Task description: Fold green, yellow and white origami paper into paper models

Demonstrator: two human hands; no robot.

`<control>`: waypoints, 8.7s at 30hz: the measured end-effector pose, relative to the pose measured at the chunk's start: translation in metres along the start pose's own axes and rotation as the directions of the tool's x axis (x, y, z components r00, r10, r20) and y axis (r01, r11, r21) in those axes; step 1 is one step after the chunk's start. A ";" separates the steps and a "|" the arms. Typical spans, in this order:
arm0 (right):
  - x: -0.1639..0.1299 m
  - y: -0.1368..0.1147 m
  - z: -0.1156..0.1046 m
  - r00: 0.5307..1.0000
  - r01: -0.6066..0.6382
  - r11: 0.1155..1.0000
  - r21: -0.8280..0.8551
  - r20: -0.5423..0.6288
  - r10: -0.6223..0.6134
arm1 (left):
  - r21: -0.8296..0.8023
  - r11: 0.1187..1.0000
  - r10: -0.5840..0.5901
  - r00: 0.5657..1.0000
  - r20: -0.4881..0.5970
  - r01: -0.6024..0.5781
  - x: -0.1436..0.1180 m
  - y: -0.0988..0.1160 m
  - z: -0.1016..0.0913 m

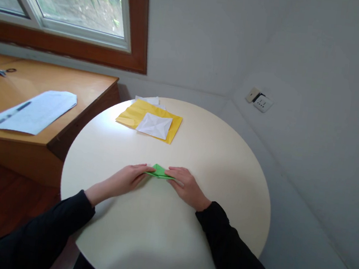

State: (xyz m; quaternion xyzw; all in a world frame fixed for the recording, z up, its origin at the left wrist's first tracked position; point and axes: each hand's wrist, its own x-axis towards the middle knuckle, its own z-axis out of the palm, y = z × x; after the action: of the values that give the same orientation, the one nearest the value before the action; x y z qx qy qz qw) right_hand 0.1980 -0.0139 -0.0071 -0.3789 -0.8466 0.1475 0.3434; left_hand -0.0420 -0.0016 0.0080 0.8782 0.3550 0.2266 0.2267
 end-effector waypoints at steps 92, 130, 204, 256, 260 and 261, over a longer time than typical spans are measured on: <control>0.019 0.001 0.012 0.831 -0.365 0.849 0.382 -0.277 0.482 | -0.494 0.826 -0.488 0.783 -0.386 0.271 0.043 0.013 0.027; 0.017 0.016 0.020 0.880 -0.285 0.640 0.713 -0.071 0.470 | -0.656 0.701 -0.431 0.899 -0.079 0.279 0.042 0.004 0.026; 0.023 0.013 0.003 0.758 -0.509 0.498 0.702 0.091 0.646 | -0.639 0.767 -0.220 0.959 -0.177 0.058 0.031 0.000 0.025; 0.006 0.025 -0.024 0.970 -0.202 0.907 0.371 -0.054 0.238 | -0.338 0.918 -0.338 0.854 -0.394 0.208 0.035 -0.001 0.019; 0.003 0.029 -0.033 0.972 -0.219 0.927 0.306 -0.010 0.233 | -0.329 0.911 -0.364 0.859 -0.360 0.248 0.034 -0.003 0.016; 0.003 0.030 -0.035 0.972 -0.224 0.928 0.299 0.002 0.234 | -0.329 0.910 -0.368 0.859 -0.356 0.254 0.034 -0.004 0.016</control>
State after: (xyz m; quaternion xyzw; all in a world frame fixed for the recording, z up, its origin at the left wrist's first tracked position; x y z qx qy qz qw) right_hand 0.2370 0.0079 0.0042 -0.4216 -0.7588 0.3056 0.3913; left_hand -0.0131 0.0221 0.0015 0.7019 0.4985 0.4120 0.2986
